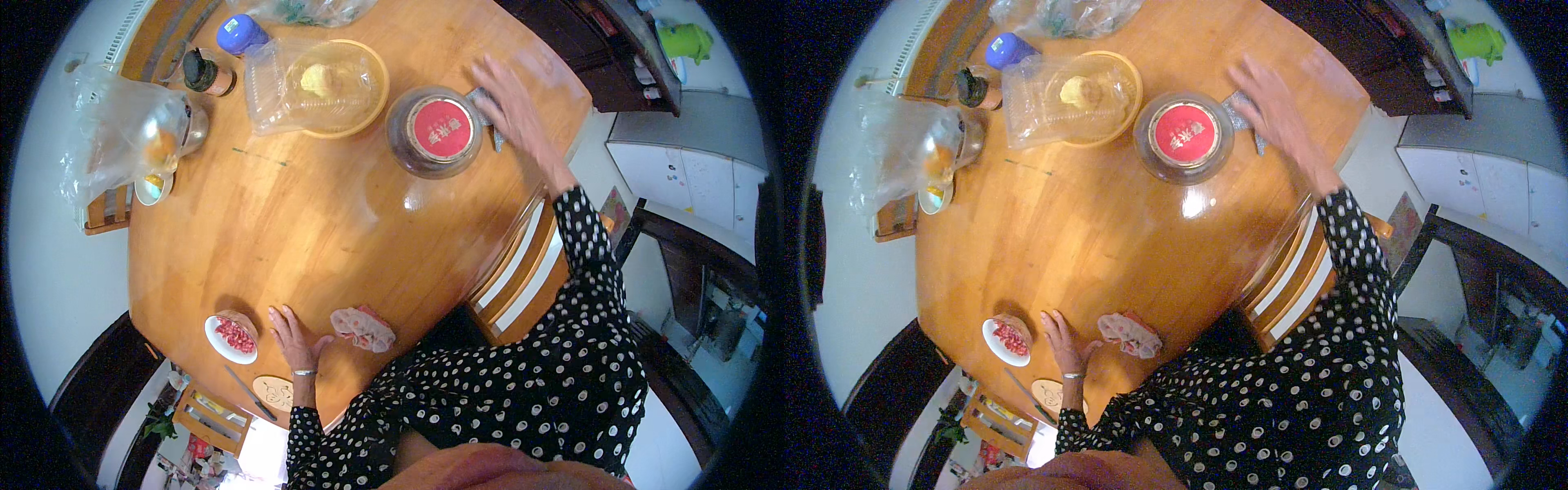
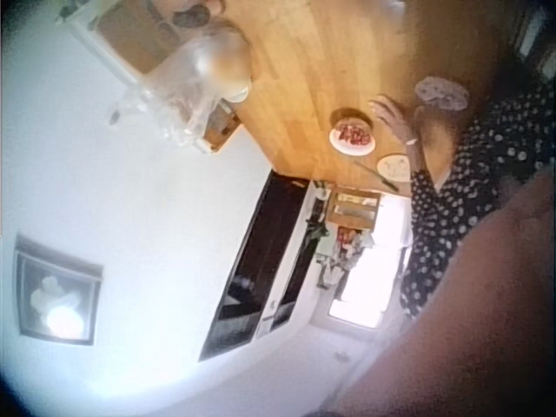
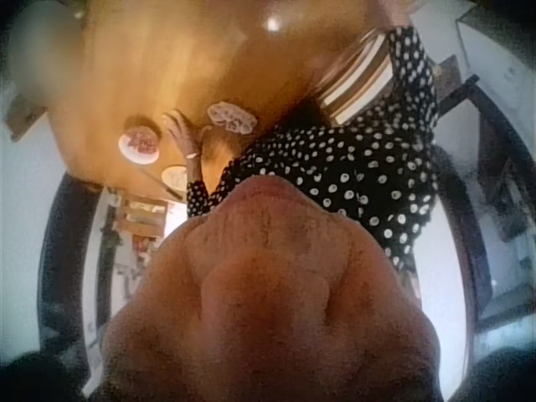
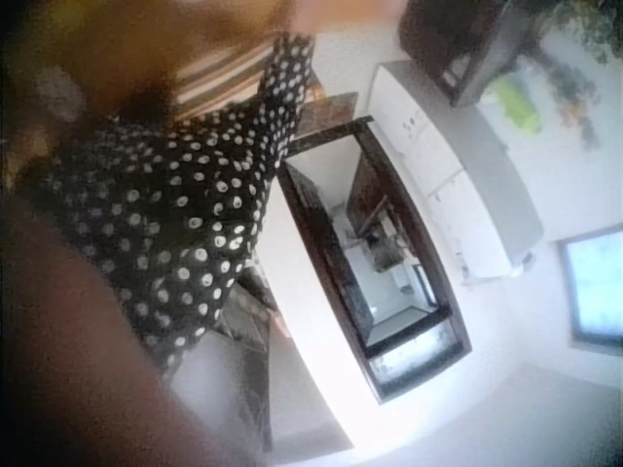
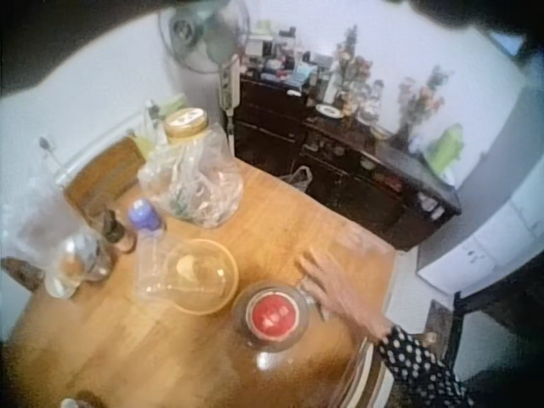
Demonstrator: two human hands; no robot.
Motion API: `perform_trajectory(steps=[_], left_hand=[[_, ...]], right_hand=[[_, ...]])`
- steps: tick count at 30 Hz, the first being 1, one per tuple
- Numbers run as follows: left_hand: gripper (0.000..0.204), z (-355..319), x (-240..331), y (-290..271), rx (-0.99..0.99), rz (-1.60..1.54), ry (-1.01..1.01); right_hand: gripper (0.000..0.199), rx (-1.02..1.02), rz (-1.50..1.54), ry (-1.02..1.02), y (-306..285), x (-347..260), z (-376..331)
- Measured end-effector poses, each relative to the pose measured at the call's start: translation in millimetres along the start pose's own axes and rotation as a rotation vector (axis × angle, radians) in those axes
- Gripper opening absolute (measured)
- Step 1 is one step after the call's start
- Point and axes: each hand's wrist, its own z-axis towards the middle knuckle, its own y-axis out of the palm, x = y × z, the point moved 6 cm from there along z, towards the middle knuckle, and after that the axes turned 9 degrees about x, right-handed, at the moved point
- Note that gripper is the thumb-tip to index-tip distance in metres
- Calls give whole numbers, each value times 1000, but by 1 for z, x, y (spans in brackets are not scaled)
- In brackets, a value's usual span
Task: The person wipes a wooden dining table with a cloth, moving aside a knife, a decorative wooden plate, a bowl of red beans, and a jar. She rinses the cloth at the sink and returns to wipe the table surface again.
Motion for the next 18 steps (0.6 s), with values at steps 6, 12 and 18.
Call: perform_trajectory(steps=[6, 12, 18], left_hand=[[133, 1, -1, 2, 27, 6, -1], [136, 2, 0, 0, 69, 29, 41], [135, 0, -2, 3, -1, 47, 2]], right_hand=[[48, -109, -120, -132, 22, 24, -1], [48, 224, -79, 119, 79, 29, 111], [47, 70, -274, -403, 103, -9, 110]])
